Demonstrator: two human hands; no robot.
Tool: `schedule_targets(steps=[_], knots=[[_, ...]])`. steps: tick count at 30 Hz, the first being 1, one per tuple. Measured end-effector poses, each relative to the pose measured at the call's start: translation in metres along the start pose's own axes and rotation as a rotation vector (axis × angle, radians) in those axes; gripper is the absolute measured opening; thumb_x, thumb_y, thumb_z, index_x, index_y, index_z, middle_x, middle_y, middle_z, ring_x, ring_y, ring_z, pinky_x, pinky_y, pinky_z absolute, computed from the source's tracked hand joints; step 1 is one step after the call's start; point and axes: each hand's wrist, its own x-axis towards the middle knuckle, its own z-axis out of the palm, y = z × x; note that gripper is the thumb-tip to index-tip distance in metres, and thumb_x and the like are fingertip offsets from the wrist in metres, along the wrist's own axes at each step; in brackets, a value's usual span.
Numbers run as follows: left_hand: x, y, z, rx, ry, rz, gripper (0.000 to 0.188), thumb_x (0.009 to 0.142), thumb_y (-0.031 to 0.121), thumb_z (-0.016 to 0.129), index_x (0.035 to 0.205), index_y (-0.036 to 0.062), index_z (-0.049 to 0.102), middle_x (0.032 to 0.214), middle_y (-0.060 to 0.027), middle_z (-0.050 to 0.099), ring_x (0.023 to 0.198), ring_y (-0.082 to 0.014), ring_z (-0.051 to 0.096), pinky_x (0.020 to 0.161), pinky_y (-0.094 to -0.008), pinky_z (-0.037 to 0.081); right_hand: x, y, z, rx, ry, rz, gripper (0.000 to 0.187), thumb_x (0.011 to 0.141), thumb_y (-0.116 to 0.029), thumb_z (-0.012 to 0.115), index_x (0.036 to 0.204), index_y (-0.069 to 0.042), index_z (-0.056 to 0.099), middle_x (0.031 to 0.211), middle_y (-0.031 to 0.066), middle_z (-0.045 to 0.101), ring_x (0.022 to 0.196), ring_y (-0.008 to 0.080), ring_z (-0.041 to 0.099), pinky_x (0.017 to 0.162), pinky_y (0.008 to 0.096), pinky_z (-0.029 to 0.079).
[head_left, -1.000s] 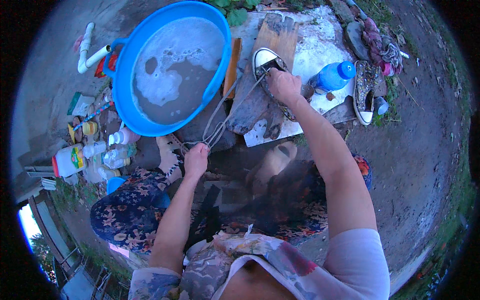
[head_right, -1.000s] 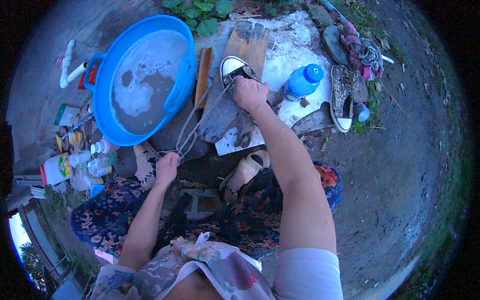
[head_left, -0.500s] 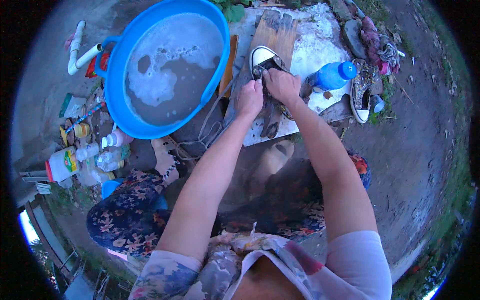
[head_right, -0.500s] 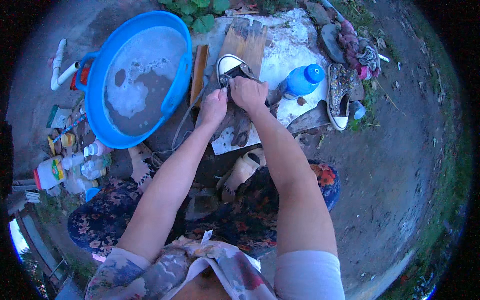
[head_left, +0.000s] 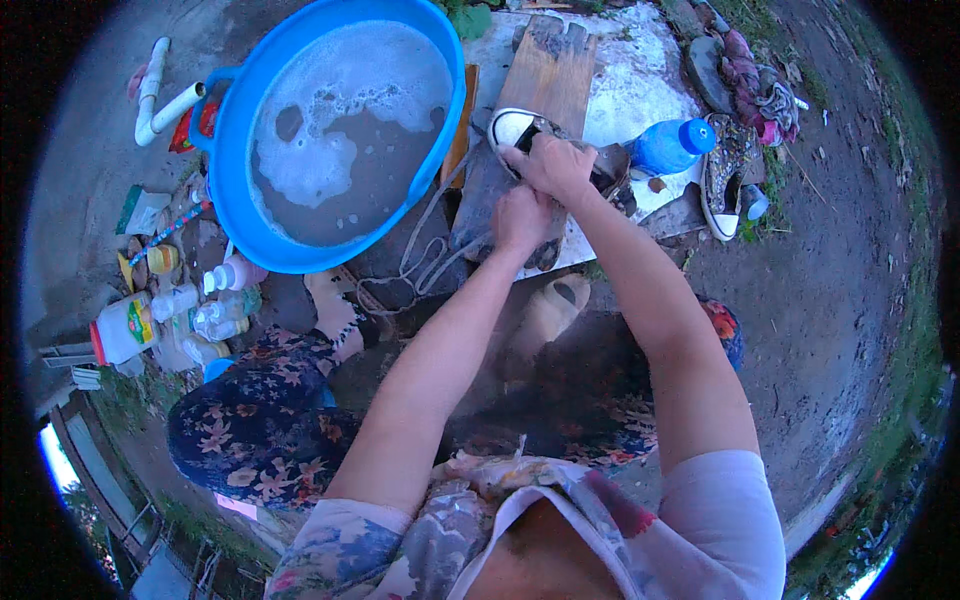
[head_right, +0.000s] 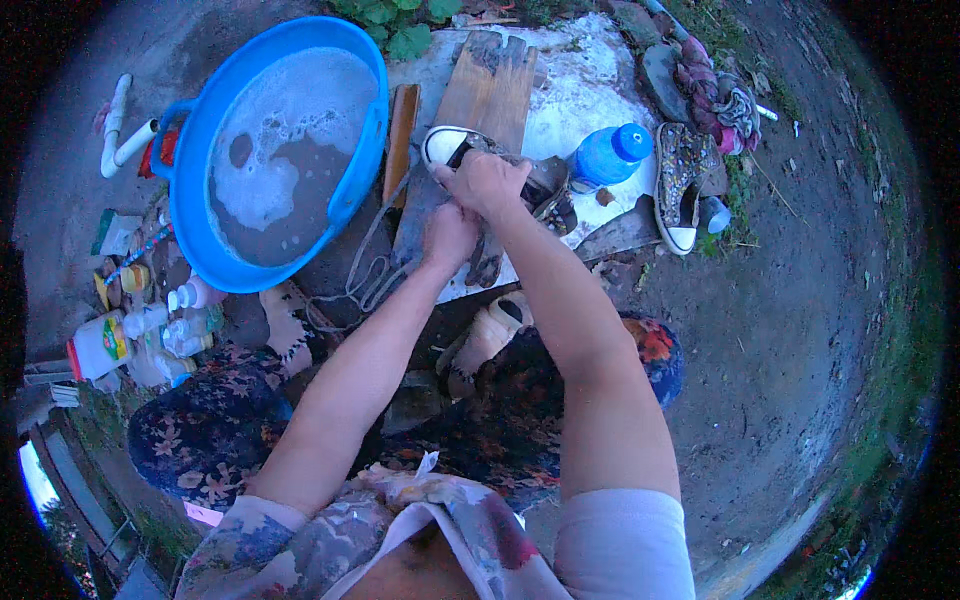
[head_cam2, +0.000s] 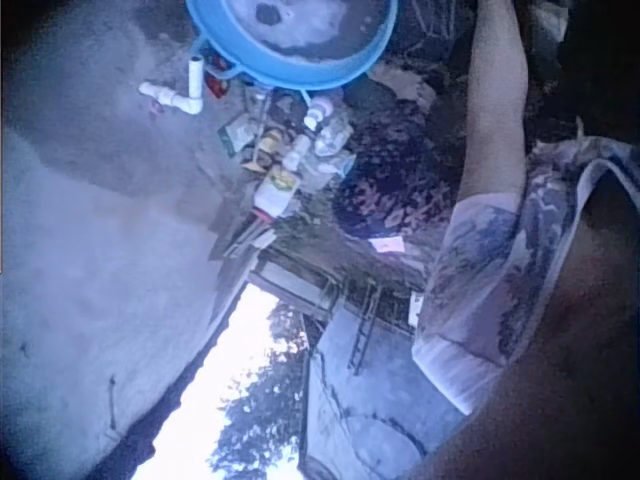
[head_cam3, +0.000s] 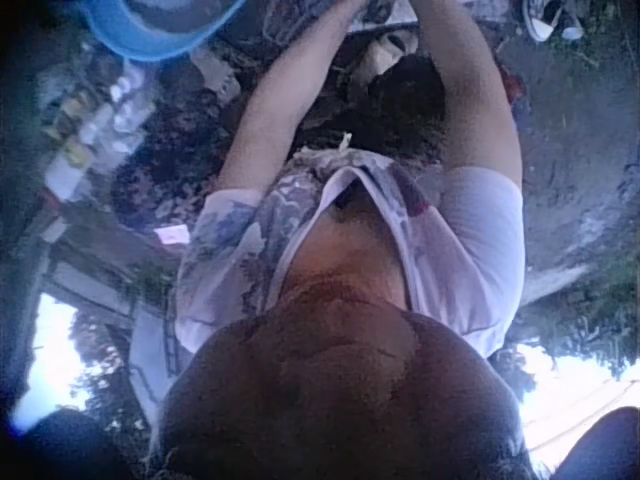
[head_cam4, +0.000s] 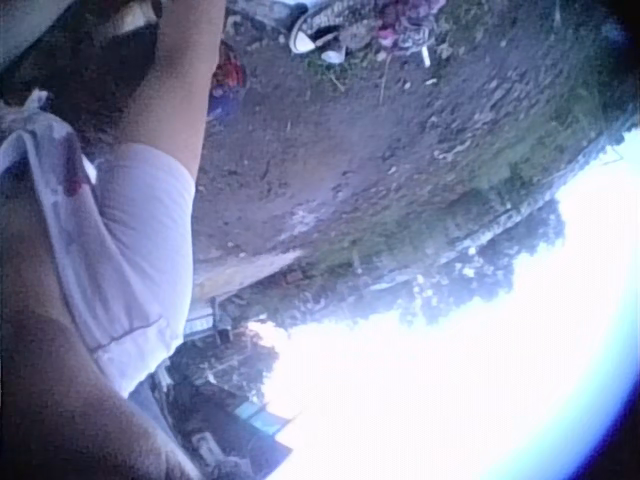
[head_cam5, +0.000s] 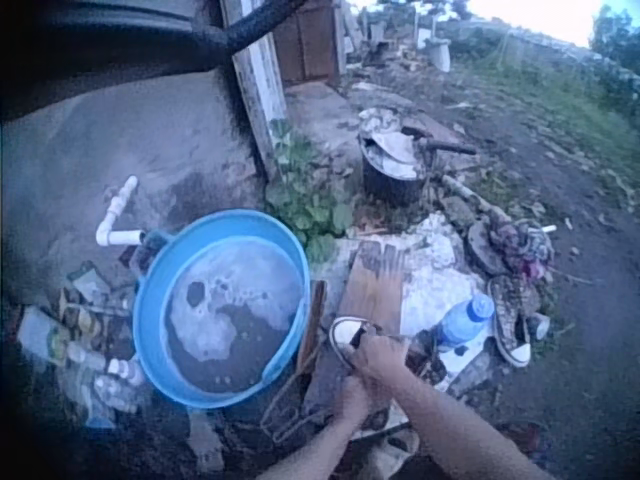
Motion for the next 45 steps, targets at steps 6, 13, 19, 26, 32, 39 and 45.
schedule_targets(steps=[6,13,19,26,32,39,45], knots=[[-0.008,-0.015,-0.008,-0.501,0.088,-0.237,0.039,0.086,0.031,0.036,0.083,-0.0006,0.060,0.087,-0.0179,0.059,0.081,-0.0324,0.053,0.071,-0.0408,0.040,0.005,-0.004,0.011,0.024,0.080,-0.067,0.044,0.083,-0.052,0.045,0.092,-0.014,0.064,0.091,0.0118,0.066,0.087,0.0274,0.062,0.087,0.0564,0.026],[-0.029,0.008,-0.021,-0.584,0.071,-0.357,0.039,0.084,0.031,0.041,0.087,-0.0022,0.060,0.086,-0.0193,0.062,0.083,-0.0328,0.058,0.075,-0.0391,0.042,0.001,0.002,0.010,-0.009,0.076,-0.094,0.038,0.083,-0.047,0.048,0.089,-0.015,0.067,0.093,0.0108,0.066,0.088,0.0294,0.062,0.089,0.0595,0.024],[-0.020,-0.039,-0.027,-0.280,-0.063,-0.064,0.032,0.088,0.027,0.041,0.086,0.0007,0.060,0.075,-0.0134,0.057,0.069,-0.0245,0.055,0.065,-0.0353,0.042,0.003,-0.007,0.002,0.101,0.049,0.026,0.045,0.081,-0.049,0.050,0.098,-0.011,0.064,0.102,0.0098,0.064,0.094,0.0293,0.061,0.090,0.0597,0.025],[-0.009,-0.013,-0.045,-0.260,-0.211,0.098,0.023,0.088,0.022,0.047,0.083,0.0043,0.061,0.084,-0.0044,0.057,0.082,-0.0176,0.054,0.071,-0.0320,0.043,0.007,0.003,-0.009,0.184,0.105,0.066,0.066,0.069,-0.059,0.060,0.110,-0.007,0.055,0.104,0.0159,0.062,0.099,0.0306,0.059,0.085,0.0534,0.037],[-0.003,-0.011,-0.042,-1.202,-0.043,0.115,0.025,0.090,0.025,0.046,0.072,0.0096,0.052,0.122,-0.0068,0.052,0.124,-0.0203,0.035,0.094,-0.0325,0.034,0.030,0.021,-0.014,0.248,0.009,0.021,0.058,0.071,-0.055,0.058,0.098,-0.004,0.062,0.101,0.0182,0.062,0.097,0.0322,0.059,0.080,0.0504,0.042],[0.029,-0.002,-0.021,-1.866,-0.102,-0.313,0.030,0.092,0.032,0.043,0.068,0.0140,0.042,0.074,-0.0015,0.055,0.081,-0.0195,0.055,0.063,-0.0289,0.039,-0.001,0.019,0.011,-0.099,0.105,-0.175,0.037,0.064,-0.030,0.065,0.092,-0.007,0.057,0.095,0.0127,0.061,0.097,0.0294,0.057,0.084,0.0562,0.036],[-0.041,0.009,-0.052,-1.542,-0.182,-0.367,0.033,0.092,0.030,0.040,0.064,0.0130,0.037,0.055,0.0002,0.034,0.050,-0.0125,0.035,0.047,-0.0268,0.028,0.017,0.004,0.000,-0.092,-0.053,-0.015,0.022,0.067,-0.014,0.066,0.088,-0.010,0.063,0.096,0.0079,0.064,0.095,0.0266,0.060,0.080,0.0527,0.037]])
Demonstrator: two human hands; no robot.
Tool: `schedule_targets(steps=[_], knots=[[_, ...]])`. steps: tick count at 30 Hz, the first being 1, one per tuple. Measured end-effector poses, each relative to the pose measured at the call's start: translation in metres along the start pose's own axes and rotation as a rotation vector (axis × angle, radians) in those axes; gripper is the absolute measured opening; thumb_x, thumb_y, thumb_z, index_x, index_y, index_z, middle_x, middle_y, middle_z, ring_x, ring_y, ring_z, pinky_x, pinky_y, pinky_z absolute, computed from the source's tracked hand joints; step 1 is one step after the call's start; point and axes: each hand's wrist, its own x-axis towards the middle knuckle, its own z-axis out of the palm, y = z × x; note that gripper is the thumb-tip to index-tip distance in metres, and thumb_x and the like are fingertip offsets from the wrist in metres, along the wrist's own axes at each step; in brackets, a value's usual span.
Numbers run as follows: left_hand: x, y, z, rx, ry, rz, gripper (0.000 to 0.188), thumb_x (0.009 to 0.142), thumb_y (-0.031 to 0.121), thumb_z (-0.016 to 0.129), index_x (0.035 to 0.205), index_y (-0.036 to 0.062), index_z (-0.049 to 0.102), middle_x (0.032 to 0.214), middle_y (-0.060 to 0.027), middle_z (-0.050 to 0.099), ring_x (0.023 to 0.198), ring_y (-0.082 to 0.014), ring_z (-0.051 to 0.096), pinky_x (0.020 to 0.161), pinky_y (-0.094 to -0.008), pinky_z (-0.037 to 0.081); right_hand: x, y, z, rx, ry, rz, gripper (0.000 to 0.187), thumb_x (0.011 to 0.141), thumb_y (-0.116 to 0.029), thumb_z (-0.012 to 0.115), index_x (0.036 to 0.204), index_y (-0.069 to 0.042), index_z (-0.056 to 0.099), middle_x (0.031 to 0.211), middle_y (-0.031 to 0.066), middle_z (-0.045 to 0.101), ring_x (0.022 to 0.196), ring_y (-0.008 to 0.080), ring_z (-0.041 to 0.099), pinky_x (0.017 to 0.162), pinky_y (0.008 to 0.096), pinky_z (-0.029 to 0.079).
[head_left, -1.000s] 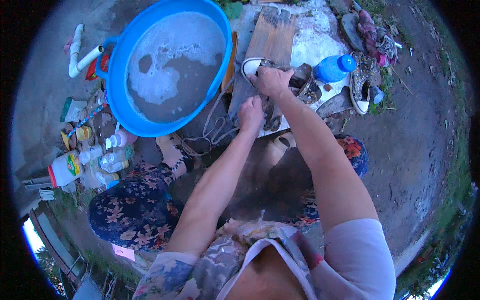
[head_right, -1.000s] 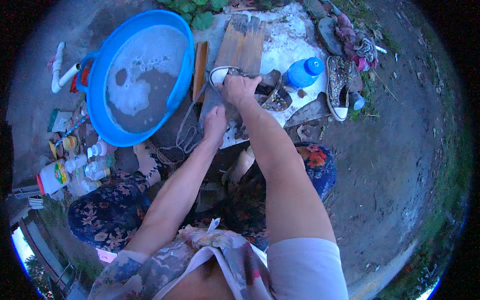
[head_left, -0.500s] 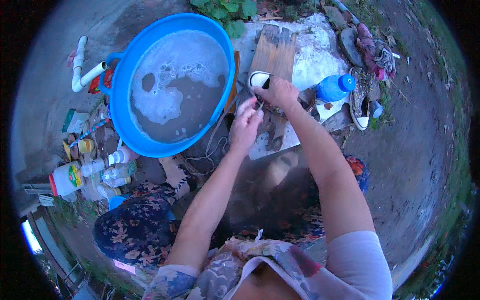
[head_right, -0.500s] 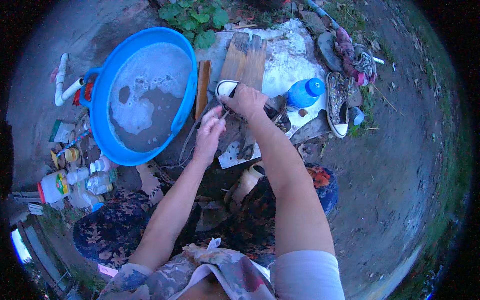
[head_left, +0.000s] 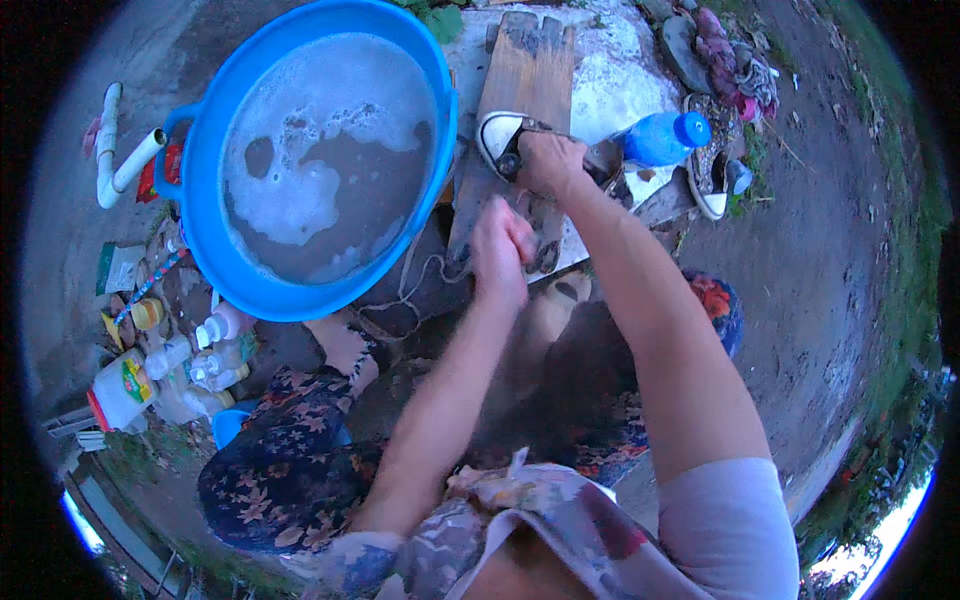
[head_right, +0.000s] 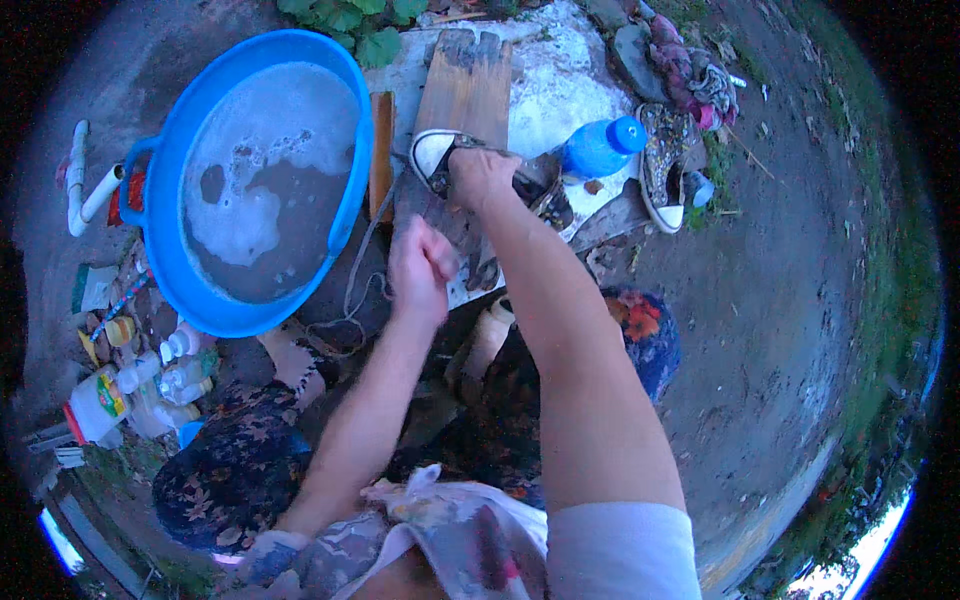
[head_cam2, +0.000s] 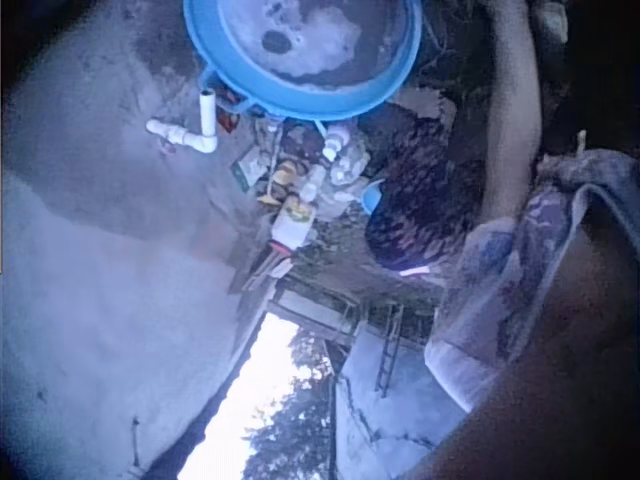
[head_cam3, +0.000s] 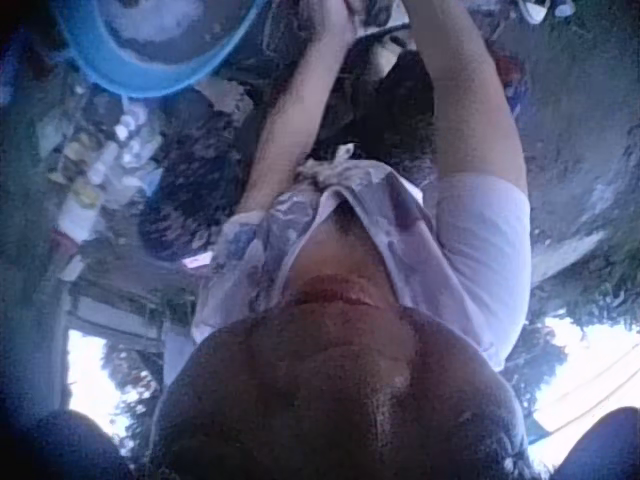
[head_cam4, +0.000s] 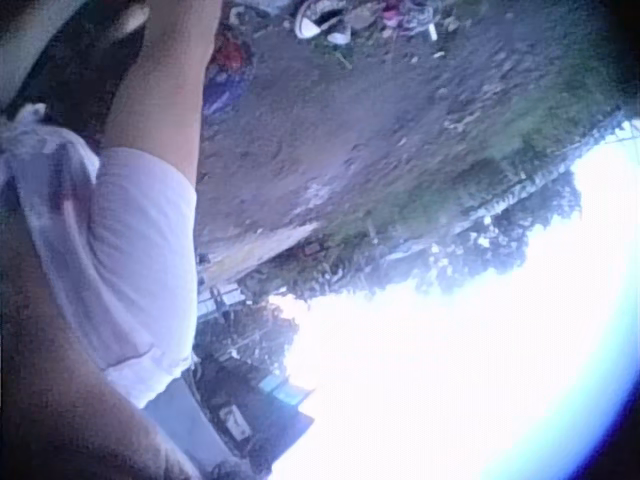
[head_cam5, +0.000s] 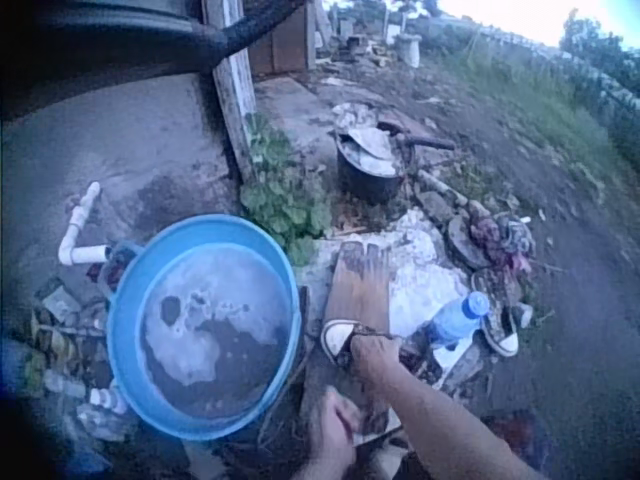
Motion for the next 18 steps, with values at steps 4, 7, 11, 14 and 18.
schedule_targets(steps=[4,7,11,14,18], knots=[[-0.016,0.007,-0.028,0.435,0.078,0.176,0.030,0.093,0.027,0.040,0.068,0.0096,0.044,0.074,-0.0042,0.053,0.066,-0.0121,0.048,0.055,-0.0254,0.038,0.002,-0.005,-0.006,-0.027,-0.031,0.017,0.026,0.067,-0.017,0.069,0.092,-0.012,0.064,0.099,0.0082,0.064,0.097,0.0254,0.060,0.082,0.0510,0.037],[0.007,0.025,-0.069,1.072,0.113,0.691,0.027,0.090,0.024,0.045,0.095,0.0014,0.058,0.091,-0.0118,0.061,0.085,-0.0270,0.059,0.075,-0.0344,0.045,-0.008,0.006,0.007,-0.061,-0.004,-0.031,0.030,0.072,-0.020,0.064,0.101,-0.012,0.060,0.101,0.0098,0.063,0.098,0.0261,0.059,0.086,0.0469,0.038],[0.031,0.023,-0.133,1.509,0.204,0.660,0.025,0.080,0.023,0.057,0.102,0.0106,0.058,0.107,-0.0144,0.058,0.100,-0.0343,0.053,0.083,-0.0434,0.042,-0.029,0.009,-0.005,-0.102,-0.026,-0.121,0.026,0.076,-0.018,0.055,0.101,-0.012,0.059,0.101,0.0135,0.062,0.096,0.0304,0.059,0.079,0.0417,0.048],[0.025,0.034,-0.130,1.622,0.188,0.361,0.050,0.077,0.015,0.062,0.123,0.0084,0.043,0.129,-0.0137,0.040,0.109,-0.0306,0.049,0.090,-0.0399,0.041,-0.066,0.015,-0.032,-0.119,0.009,-0.309,0.031,0.071,-0.024,0.062,0.095,-0.008,0.054,0.085,0.0165,0.062,0.086,0.0342,0.059,0.074,0.0440,0.047],[0.028,0.035,-0.134,1.863,0.201,0.499,0.057,0.077,0.014,0.061,0.127,0.0105,0.035,0.124,-0.0162,0.045,0.102,-0.0347,0.053,0.084,-0.0447,0.044,-0.123,0.050,-0.070,-0.114,-0.015,-0.561,0.034,0.068,-0.026,0.064,0.094,-0.007,0.054,0.084,0.0169,0.061,0.084,0.0351,0.059,0.072,0.0451,0.046]])
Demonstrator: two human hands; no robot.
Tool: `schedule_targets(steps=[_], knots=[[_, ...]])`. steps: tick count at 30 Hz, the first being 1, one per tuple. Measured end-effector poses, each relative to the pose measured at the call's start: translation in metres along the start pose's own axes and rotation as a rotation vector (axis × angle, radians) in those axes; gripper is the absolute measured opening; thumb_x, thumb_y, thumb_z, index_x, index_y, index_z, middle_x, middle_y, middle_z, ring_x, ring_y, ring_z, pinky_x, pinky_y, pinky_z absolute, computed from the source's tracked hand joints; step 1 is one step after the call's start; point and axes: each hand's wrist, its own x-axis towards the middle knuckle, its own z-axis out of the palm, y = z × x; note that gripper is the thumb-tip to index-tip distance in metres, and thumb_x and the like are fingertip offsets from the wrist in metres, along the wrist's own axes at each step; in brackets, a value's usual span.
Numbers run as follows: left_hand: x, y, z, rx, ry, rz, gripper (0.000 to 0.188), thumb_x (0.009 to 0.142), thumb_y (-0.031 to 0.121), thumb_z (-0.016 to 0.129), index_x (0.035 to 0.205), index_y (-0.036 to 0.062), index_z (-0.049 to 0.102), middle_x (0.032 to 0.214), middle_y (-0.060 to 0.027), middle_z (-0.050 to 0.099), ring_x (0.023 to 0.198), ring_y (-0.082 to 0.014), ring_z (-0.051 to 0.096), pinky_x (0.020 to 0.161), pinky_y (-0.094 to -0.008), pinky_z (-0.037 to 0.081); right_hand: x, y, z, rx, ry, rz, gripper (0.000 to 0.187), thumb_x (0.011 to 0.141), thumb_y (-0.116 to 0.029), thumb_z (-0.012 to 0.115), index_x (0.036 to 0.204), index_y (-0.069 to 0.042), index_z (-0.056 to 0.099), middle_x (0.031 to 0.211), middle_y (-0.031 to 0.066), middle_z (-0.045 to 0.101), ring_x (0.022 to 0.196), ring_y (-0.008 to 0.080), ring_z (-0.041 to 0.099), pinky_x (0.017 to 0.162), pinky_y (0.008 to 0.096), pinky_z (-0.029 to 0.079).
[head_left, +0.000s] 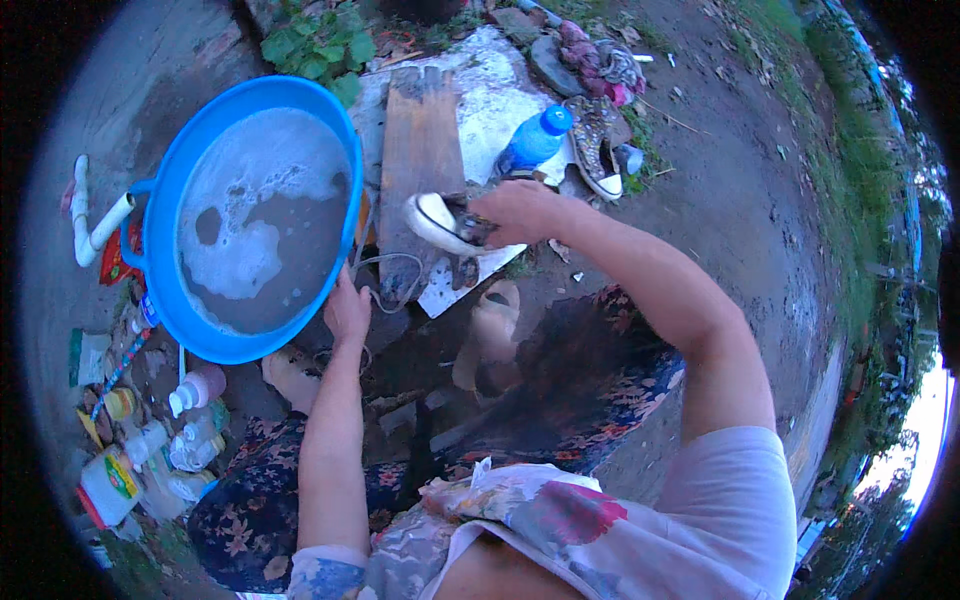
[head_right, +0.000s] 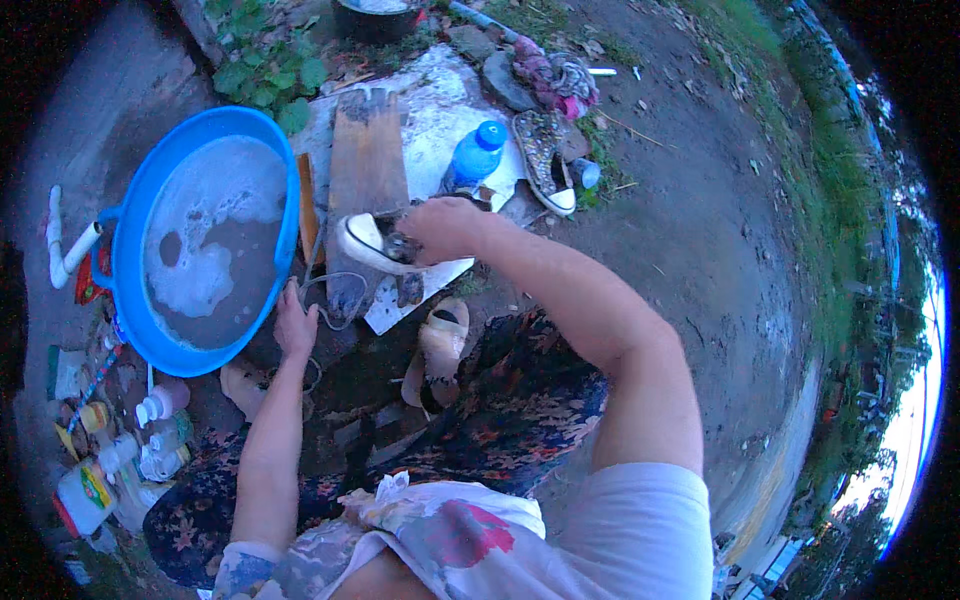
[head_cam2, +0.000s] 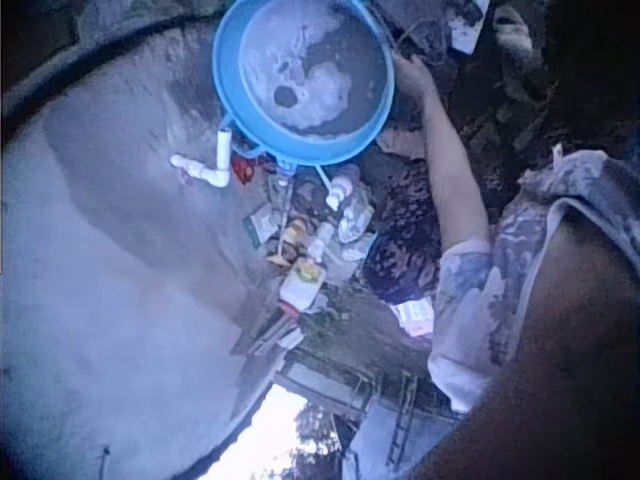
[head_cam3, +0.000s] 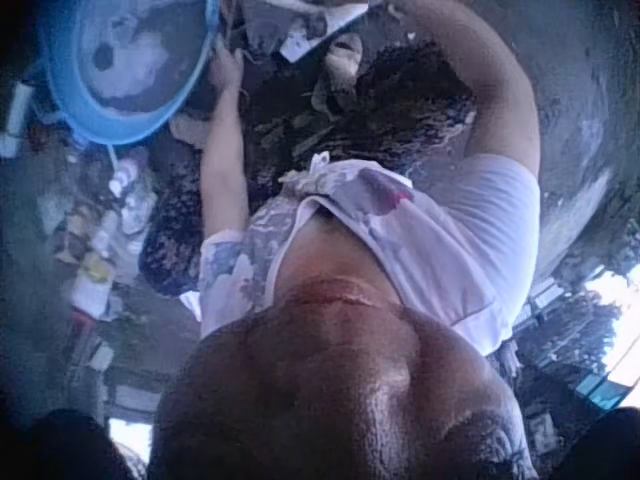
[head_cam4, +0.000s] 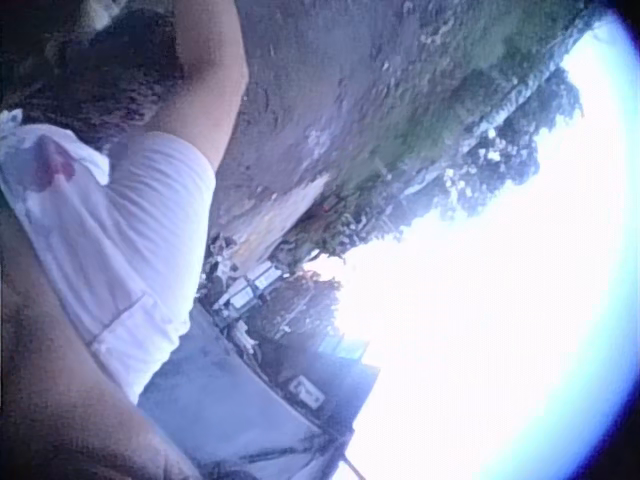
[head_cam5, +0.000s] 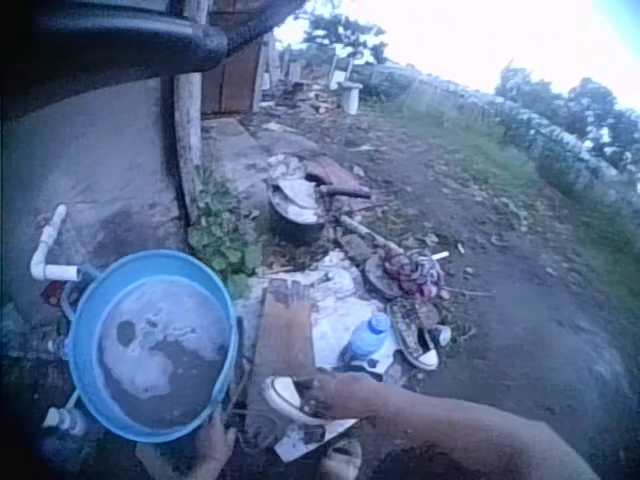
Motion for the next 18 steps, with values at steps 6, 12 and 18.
schedule_targets(steps=[6,12,18], knots=[[0.009,-0.003,0.002,0.116,-0.126,-0.133,0.042,0.077,0.020,0.055,0.115,0.0126,0.041,0.094,-0.0193,0.060,0.091,-0.0378,0.057,0.075,-0.0471,0.045,-0.101,0.070,-0.008,0.107,-0.078,0.276,0.042,0.065,-0.026,0.070,0.099,-0.005,0.056,0.091,0.0179,0.061,0.087,0.0355,0.058,0.074,0.0434,0.046],[0.001,-0.017,-0.024,-0.072,-0.287,0.087,0.023,0.079,0.019,0.053,0.097,0.0062,0.057,0.095,-0.0159,0.058,0.090,-0.0308,0.057,0.076,-0.0426,0.044,-0.108,0.078,-0.006,-0.124,0.053,0.502,0.038,0.069,-0.023,0.065,0.101,-0.004,0.057,0.092,0.0168,0.060,0.089,0.0318,0.057,0.077,0.0411,0.046],[-0.051,0.085,-0.158,-0.424,-0.376,0.219,0.013,0.083,0.012,0.049,0.091,0.0027,0.054,0.080,-0.0058,0.059,0.074,-0.0115,0.056,0.064,-0.0261,0.046,0.006,-0.029,0.001,0.395,0.263,-0.391,0.071,0.068,-0.017,0.071,0.130,-0.005,0.040,0.116,0.0148,0.054,0.105,0.0271,0.053,0.090,0.0353,0.042]])
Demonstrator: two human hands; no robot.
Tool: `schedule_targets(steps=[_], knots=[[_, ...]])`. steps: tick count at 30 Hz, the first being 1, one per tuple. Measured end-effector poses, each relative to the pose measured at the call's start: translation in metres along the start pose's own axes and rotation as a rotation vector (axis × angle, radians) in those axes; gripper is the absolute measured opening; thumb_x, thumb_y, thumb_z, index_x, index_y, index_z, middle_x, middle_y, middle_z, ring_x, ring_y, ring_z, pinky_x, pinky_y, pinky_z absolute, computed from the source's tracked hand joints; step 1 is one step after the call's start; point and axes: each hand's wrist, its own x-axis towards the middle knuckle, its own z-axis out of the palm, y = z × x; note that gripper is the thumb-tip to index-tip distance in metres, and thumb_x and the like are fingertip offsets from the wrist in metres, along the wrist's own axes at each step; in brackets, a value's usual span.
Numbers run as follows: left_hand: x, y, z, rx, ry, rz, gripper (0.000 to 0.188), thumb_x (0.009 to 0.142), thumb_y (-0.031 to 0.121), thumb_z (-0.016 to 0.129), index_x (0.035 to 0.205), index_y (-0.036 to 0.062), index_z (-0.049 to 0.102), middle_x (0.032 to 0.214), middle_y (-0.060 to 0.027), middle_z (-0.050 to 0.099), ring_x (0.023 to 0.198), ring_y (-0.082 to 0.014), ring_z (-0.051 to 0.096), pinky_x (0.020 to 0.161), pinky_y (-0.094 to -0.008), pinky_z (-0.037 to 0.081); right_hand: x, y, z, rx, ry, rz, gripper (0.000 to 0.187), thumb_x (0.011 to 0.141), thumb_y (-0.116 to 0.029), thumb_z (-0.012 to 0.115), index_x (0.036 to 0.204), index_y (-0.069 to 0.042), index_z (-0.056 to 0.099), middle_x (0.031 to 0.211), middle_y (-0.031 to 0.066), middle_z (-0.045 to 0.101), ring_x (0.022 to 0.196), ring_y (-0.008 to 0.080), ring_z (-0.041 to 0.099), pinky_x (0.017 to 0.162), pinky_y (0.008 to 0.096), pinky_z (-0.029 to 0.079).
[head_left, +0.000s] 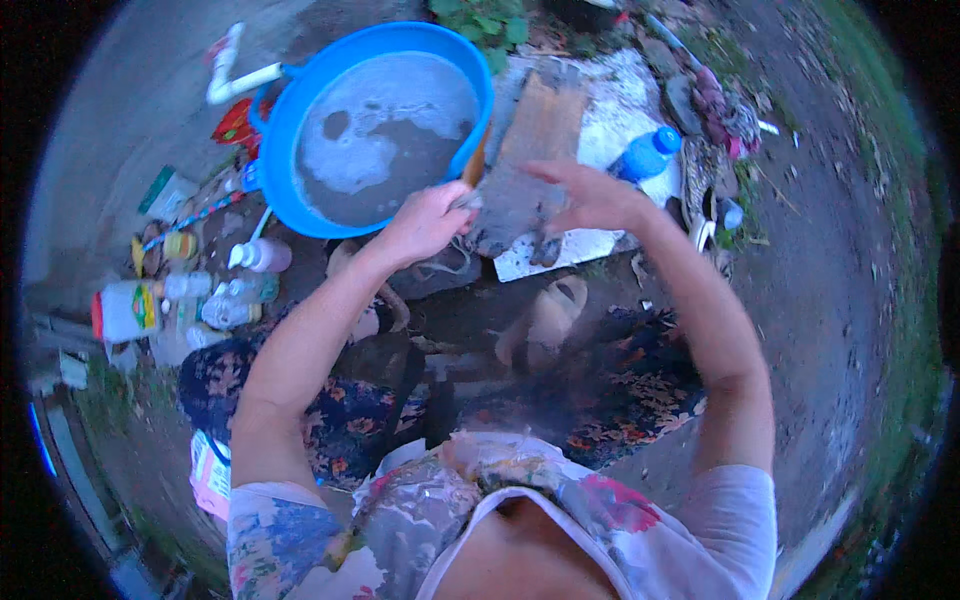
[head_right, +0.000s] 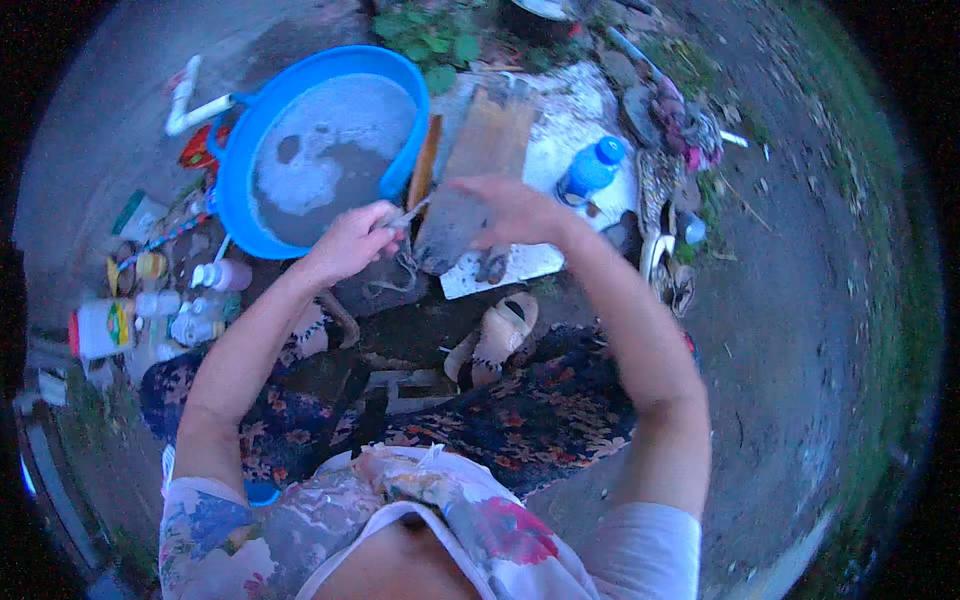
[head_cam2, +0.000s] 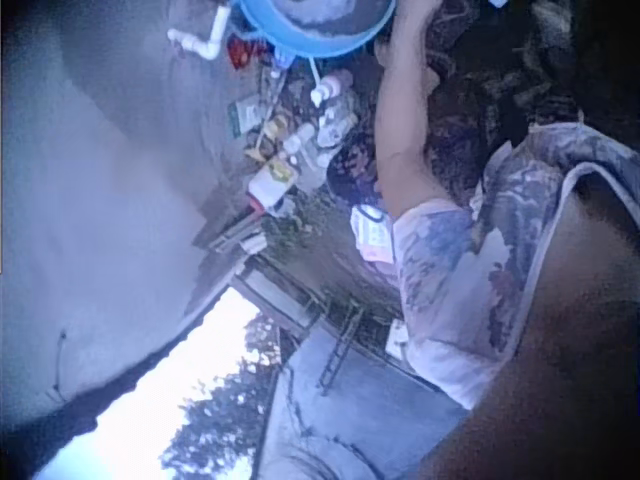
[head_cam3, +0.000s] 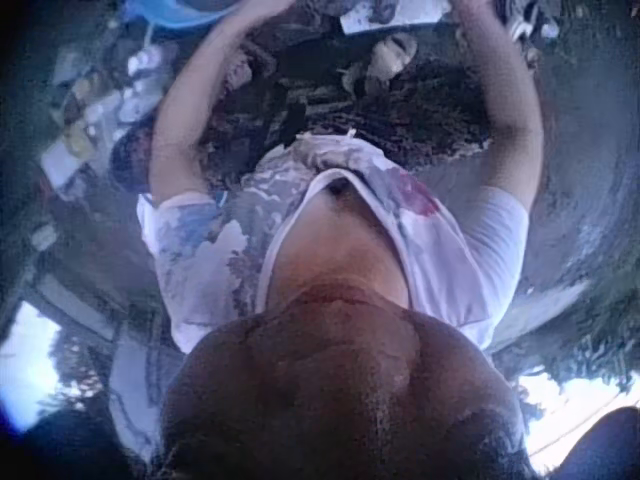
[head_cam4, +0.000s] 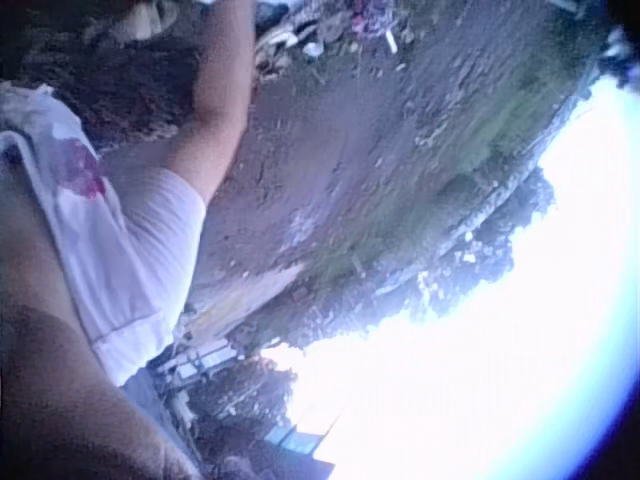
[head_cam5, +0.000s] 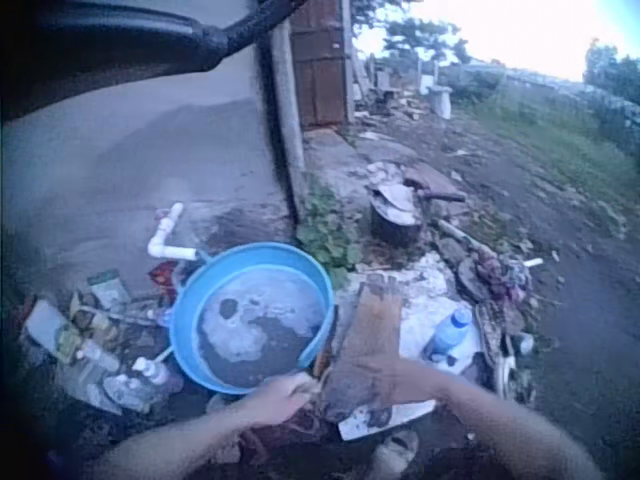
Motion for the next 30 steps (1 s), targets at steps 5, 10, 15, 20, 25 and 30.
schedule_targets(steps=[5,10,15,20,25,30], knots=[[-0.015,0.081,-0.055,-0.351,0.136,0.218,0.013,0.086,0.010,0.045,0.091,0.0040,0.056,0.086,-0.0060,0.062,0.075,-0.0134,0.059,0.064,-0.0256,0.047,0.060,-0.040,0.052,0.608,0.005,0.210,0.046,0.070,-0.021,0.069,0.110,-0.003,0.055,0.101,0.0087,0.060,0.096,0.0193,0.055,0.086,0.0328,0.042],[-0.043,0.130,-0.156,-0.459,0.444,0.464,0.017,0.092,0.018,0.042,0.097,0.0070,0.054,0.095,-0.0079,0.060,0.080,-0.0139,0.058,0.069,-0.0247,0.045,0.062,-0.073,0.014,0.333,0.079,0.452,0.025,0.082,-0.025,0.059,0.094,-0.003,0.060,0.081,0.0034,0.060,0.077,0.0130,0.055,0.069,0.0289,0.044],[-0.061,0.142,-0.244,-0.522,0.610,0.454,0.008,0.084,0.007,0.046,0.090,0.0052,0.051,0.077,-0.0078,0.058,0.061,-0.0123,0.057,0.052,-0.0217,0.047,0.098,-0.115,-0.058,0.729,0.385,0.392,0.022,0.089,-0.025,0.047,0.091,-0.006,0.060,0.068,0.0033,0.057,0.065,0.0122,0.054,0.054,0.0270,0.042],[-0.044,0.080,-0.273,-0.051,0.680,0.273,0.031,0.090,0.035,0.044,0.081,0.0075,0.057,0.081,-0.0035,0.060,0.073,-0.0143,0.056,0.063,-0.0271,0.045,0.180,-0.151,-0.084,0.754,0.487,0.274,0.024,0.088,-0.021,0.050,0.100,-0.001,0.056,0.061,0.0016,0.043,0.060,0.0135,0.050,0.059,0.0303,0.047],[0.046,-0.113,-0.225,0.542,0.362,0.057,0.027,0.083,0.032,0.047,0.077,0.0096,0.061,0.084,-0.0123,0.059,0.083,-0.0249,0.057,0.068,-0.0409,0.045,0.253,-0.069,0.027,0.729,0.231,0.594,0.021,0.085,-0.026,0.055,0.077,-0.006,0.057,0.064,0.0069,0.053,0.055,0.0185,0.051,0.047,0.0333,0.040],[0.099,-0.196,-0.131,-0.342,0.466,-0.420,0.036,0.085,0.038,0.047,0.091,0.0074,0.064,0.097,-0.0133,0.061,0.091,-0.0280,0.057,0.078,-0.0391,0.044,0.264,0.083,0.150,0.630,0.442,0.978,0.021,0.086,-0.024,0.053,0.080,-0.005,0.060,0.074,0.0077,0.058,0.063,0.0207,0.055,0.059,0.0372,0.045]])
